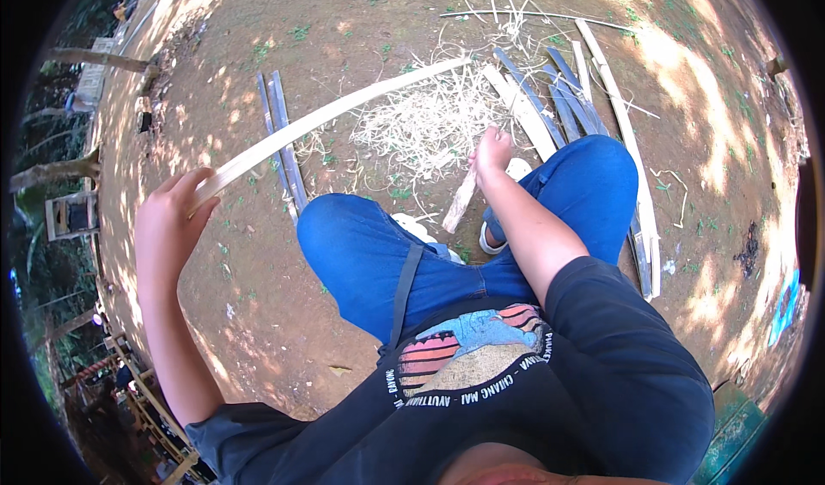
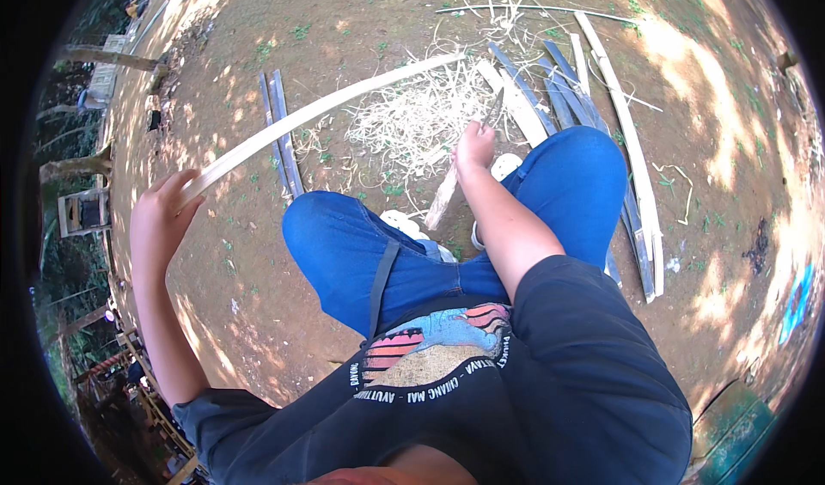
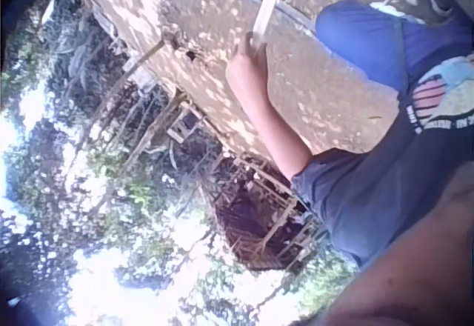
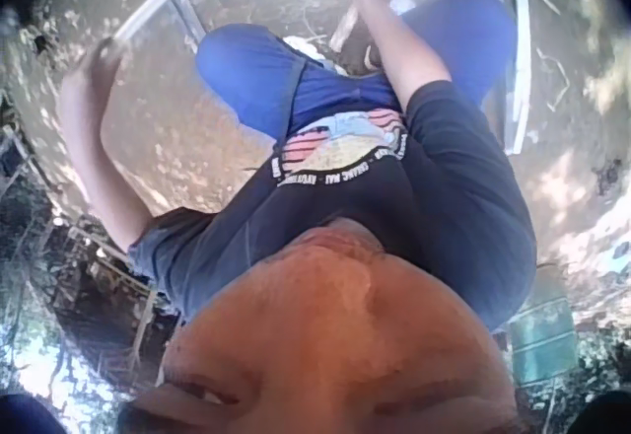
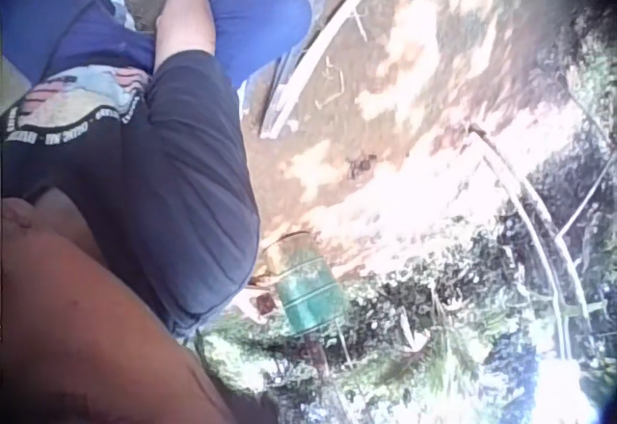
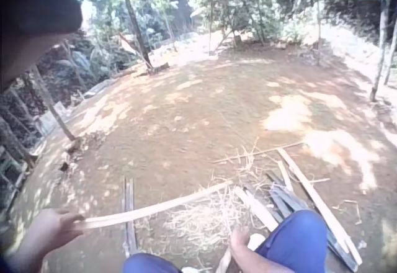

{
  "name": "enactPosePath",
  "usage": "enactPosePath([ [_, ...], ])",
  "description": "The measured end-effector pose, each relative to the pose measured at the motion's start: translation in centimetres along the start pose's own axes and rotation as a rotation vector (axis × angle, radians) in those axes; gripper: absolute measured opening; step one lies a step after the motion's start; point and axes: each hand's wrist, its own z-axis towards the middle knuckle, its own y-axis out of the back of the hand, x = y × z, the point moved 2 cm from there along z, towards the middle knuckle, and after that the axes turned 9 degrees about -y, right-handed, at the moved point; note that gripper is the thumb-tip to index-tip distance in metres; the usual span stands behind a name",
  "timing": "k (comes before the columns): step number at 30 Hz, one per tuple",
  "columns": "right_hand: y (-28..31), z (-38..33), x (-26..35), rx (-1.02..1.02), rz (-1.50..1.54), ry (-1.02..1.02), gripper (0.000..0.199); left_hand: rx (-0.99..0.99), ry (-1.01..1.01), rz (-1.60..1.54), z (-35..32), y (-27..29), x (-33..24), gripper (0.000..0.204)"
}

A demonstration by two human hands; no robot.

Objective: The person uses a curved blade to shave and shape a strip of bamboo while sitting outdoors, repeatedly drawing the blade along the wood to remove thin shavings.

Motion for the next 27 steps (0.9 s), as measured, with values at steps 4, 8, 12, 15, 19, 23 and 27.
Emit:
enactPosePath([
  [4, -1.3, -4.2, 3.3, 0.340, 0.031, 0.191, 0.023, -0.210, -0.089, -0.218, -3.6, 1.0, 1.2, 0.040],
  [8, -2.2, -10.4, 6.5, 0.743, -0.017, 0.097, 0.015, -0.868, 0.181, -0.842, -3.6, -3.5, -0.2, 0.045],
  [12, -2.9, -13.5, 7.6, 1.115, -0.237, 0.198, 0.012, -1.318, 0.088, -1.214, -1.6, -6.1, -1.9, 0.042],
  [15, -2.2, -17.0, 8.8, 1.200, -0.364, 0.302, 0.013, -1.442, -0.155, -1.226, -1.2, -3.7, -2.4, 0.035],
  [19, -1.6, -20.4, 9.9, 1.341, -0.389, 0.347, 0.018, -1.524, -0.313, -0.990, -0.1, -1.3, -3.3, 0.034],
  [23, -2.5, -25.1, 11.0, 1.422, -0.366, 0.559, 0.014, -1.658, -0.093, -0.693, 1.9, -1.0, -3.6, 0.036],
  [27, -3.7, -31.7, 14.1, 1.451, -0.378, 0.809, 0.013, -1.697, -0.035, -0.378, 3.2, -0.8, -2.8, 0.040],
])
